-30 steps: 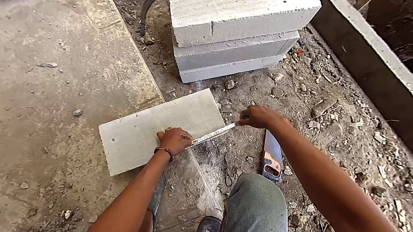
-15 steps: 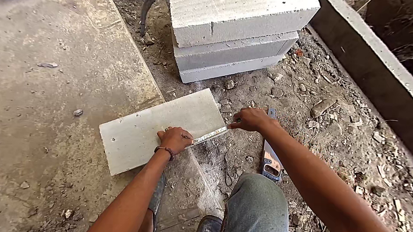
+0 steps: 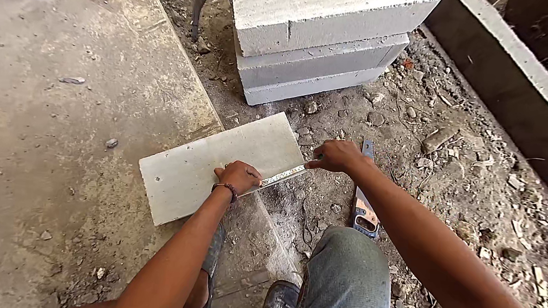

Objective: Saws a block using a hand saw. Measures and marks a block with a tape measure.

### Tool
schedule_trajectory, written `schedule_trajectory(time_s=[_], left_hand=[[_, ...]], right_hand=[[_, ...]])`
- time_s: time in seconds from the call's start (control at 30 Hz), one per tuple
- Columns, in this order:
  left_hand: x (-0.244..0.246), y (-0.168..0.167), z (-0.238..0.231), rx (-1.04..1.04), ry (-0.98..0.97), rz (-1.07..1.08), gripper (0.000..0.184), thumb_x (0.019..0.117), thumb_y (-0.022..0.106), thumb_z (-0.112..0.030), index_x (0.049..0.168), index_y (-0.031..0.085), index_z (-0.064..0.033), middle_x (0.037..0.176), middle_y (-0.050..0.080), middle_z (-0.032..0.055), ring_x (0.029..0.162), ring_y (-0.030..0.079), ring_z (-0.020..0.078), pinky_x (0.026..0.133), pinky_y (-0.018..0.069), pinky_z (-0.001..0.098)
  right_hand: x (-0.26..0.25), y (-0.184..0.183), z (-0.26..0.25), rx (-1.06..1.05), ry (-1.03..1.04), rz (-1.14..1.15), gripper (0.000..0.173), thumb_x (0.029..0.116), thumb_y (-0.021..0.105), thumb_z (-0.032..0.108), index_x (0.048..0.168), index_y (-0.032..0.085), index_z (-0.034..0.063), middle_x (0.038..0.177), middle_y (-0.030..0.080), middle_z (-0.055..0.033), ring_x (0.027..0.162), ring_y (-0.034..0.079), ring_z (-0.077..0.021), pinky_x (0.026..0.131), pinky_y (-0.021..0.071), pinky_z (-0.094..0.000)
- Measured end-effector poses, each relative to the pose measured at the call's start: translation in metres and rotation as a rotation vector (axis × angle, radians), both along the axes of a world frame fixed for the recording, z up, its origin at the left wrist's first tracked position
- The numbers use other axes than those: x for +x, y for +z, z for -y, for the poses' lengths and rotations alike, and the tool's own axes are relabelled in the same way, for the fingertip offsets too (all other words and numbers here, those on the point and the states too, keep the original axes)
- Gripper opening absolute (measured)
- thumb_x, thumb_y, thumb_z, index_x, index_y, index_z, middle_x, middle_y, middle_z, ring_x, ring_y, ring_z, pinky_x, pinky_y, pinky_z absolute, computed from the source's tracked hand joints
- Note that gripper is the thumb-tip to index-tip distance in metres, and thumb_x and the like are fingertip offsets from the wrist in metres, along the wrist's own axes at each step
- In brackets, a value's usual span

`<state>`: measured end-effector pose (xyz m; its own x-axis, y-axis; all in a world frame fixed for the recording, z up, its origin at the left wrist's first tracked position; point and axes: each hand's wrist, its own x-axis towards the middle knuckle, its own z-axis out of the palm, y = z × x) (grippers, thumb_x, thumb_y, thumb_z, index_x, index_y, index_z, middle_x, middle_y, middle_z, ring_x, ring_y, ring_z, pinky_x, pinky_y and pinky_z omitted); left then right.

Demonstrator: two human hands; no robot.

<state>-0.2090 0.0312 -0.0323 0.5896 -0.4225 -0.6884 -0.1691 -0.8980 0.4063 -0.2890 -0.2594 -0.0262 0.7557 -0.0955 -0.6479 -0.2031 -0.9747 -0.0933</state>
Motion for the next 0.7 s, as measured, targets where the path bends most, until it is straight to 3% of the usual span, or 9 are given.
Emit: schedule_trajectory(time_s=[0.17, 0.33, 0.53, 0.7], left_hand=[[0.0021, 0.0016, 0.0011, 0.008, -0.005, -0.011, 0.006, 0.0897, 0.08, -0.033, 0.095, 0.082, -0.0326, 0.102, 0.077, -0.0069, 0.11, 0.065, 0.0183, 0.105, 0.0271, 0.0698], [-0.0036, -0.0042, -0.0027, -0.012, -0.059, 0.058, 0.009, 0.0917, 0.077, -0.037, 0.099, 0.082, -0.0343, 0.111, 0.074, -0.0062, 0.116, 0.061, 0.0201, 0.103, 0.0288, 0.0681], [-0.0024, -0.0044, -0.0043, -0.035, -0.134, 0.044, 0.01, 0.093, 0.075, -0.037, 0.101, 0.081, -0.0334, 0.103, 0.069, -0.0029, 0.11, 0.059, 0.0199, 0.101, 0.0294, 0.0659], [-0.0009, -0.0058, -0.007, -0.012, -0.208, 0.023, 0.01, 0.0914, 0.075, -0.04, 0.097, 0.081, -0.0351, 0.103, 0.067, -0.0025, 0.113, 0.055, 0.0233, 0.099, 0.0295, 0.0644]], right_hand=[[0.0003, 0.0004, -0.0007, 0.0, -0.02, -0.006, 0.058, 0.0884, 0.059, 0.076, 0.1, 0.075, 0.0216, 0.102, 0.073, -0.0097, 0.1, 0.069, -0.034, 0.077, 0.0519, -0.0642], [-0.0009, -0.001, -0.0005, -0.002, -0.022, 0.005, 0.058, 0.0887, 0.059, 0.076, 0.103, 0.076, 0.0223, 0.107, 0.072, -0.0102, 0.103, 0.068, -0.0344, 0.079, 0.0523, -0.064], [-0.0012, -0.0016, 0.0002, 0.002, -0.025, 0.008, 0.057, 0.0882, 0.06, 0.076, 0.101, 0.076, 0.0222, 0.108, 0.072, -0.0096, 0.103, 0.068, -0.0338, 0.079, 0.0519, -0.0641], [0.0032, -0.0053, 0.0007, 0.036, 0.011, -0.001, 0.059, 0.0875, 0.06, 0.076, 0.101, 0.076, 0.0208, 0.106, 0.072, -0.0111, 0.104, 0.068, -0.0359, 0.08, 0.0522, -0.0655]])
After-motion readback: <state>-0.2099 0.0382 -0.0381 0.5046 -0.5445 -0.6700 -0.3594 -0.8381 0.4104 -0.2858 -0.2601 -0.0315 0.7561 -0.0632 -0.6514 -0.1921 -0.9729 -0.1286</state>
